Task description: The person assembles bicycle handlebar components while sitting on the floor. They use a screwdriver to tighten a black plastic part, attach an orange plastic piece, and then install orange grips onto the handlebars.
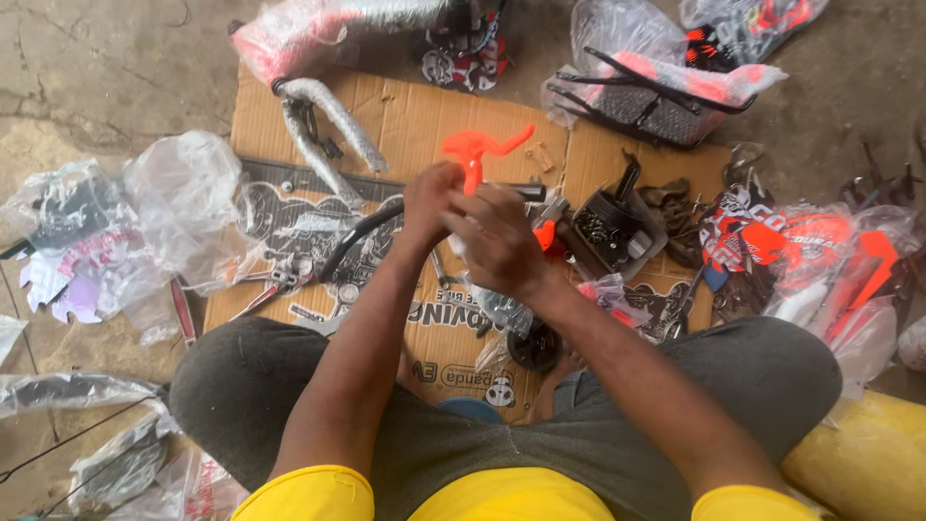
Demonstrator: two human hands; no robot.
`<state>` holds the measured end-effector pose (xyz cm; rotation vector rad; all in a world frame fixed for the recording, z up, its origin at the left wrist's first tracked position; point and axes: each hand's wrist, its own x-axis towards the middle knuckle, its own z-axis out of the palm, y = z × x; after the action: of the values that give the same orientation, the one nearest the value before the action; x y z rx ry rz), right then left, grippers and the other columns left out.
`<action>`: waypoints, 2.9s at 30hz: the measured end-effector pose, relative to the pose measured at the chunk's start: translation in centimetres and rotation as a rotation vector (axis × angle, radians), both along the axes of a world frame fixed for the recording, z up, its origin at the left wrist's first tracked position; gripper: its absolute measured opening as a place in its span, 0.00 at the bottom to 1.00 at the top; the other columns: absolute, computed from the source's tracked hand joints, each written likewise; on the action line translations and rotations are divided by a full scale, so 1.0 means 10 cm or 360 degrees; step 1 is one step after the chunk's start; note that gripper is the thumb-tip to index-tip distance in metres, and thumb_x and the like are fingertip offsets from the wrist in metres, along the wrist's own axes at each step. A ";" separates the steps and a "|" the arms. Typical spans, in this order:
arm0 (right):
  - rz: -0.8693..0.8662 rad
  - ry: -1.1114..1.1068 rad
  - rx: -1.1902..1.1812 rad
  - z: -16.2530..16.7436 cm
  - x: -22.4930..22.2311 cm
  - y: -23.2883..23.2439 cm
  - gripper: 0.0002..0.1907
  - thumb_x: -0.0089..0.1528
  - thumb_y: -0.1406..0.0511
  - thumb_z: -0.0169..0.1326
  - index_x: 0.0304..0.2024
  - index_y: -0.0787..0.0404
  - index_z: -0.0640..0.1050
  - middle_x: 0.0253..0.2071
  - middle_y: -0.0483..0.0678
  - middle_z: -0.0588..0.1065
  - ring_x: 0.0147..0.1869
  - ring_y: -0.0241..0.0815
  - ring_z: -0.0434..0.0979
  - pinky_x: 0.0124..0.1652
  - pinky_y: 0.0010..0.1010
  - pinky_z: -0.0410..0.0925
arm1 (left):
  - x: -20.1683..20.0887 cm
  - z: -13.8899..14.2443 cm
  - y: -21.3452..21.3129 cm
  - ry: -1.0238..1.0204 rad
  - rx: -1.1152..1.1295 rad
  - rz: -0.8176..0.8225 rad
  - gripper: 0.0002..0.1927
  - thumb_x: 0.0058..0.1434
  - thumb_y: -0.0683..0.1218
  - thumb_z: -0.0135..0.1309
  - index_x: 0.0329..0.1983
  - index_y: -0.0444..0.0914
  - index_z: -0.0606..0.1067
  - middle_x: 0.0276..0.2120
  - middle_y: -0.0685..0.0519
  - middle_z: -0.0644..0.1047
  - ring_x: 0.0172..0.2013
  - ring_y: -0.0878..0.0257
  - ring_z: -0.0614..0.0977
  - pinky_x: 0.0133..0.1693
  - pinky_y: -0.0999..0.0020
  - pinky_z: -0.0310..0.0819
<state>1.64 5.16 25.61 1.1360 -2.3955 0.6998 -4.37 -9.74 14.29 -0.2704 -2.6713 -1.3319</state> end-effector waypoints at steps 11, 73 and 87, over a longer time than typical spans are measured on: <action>-0.0832 -0.1254 0.0736 -0.96 0.02 0.41 0.22 0.56 0.59 0.62 0.51 0.57 0.75 0.45 0.58 0.75 0.46 0.64 0.78 0.44 0.56 0.70 | -0.09 0.17 0.04 -0.0069 0.0035 0.0123 0.02 0.55 0.43 0.54 0.29 0.40 0.74 0.31 0.45 0.77 0.36 0.41 0.78 0.36 0.45 0.69; 0.0088 -0.0729 0.0272 0.56 -0.59 0.72 0.18 0.54 0.66 0.60 0.47 0.61 0.80 0.37 0.54 0.79 0.39 0.54 0.81 0.40 0.42 0.75 | 0.05 0.36 0.08 -0.0469 0.0611 0.0050 0.34 0.74 0.63 0.35 0.22 0.36 0.73 0.22 0.44 0.75 0.26 0.46 0.79 0.34 0.54 0.69; 0.0141 -0.1011 0.0421 0.43 -0.56 0.80 0.25 0.52 0.70 0.64 0.52 0.62 0.74 0.34 0.55 0.76 0.36 0.56 0.81 0.34 0.42 0.74 | 0.21 0.43 0.30 0.0130 0.0362 0.0259 0.21 0.73 0.50 0.41 0.24 0.42 0.74 0.23 0.50 0.74 0.30 0.51 0.75 0.42 0.53 0.62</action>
<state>-3.98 13.17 29.87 1.2713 -3.0557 0.8988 -2.31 -6.75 18.55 -0.0770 -2.3903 -1.5189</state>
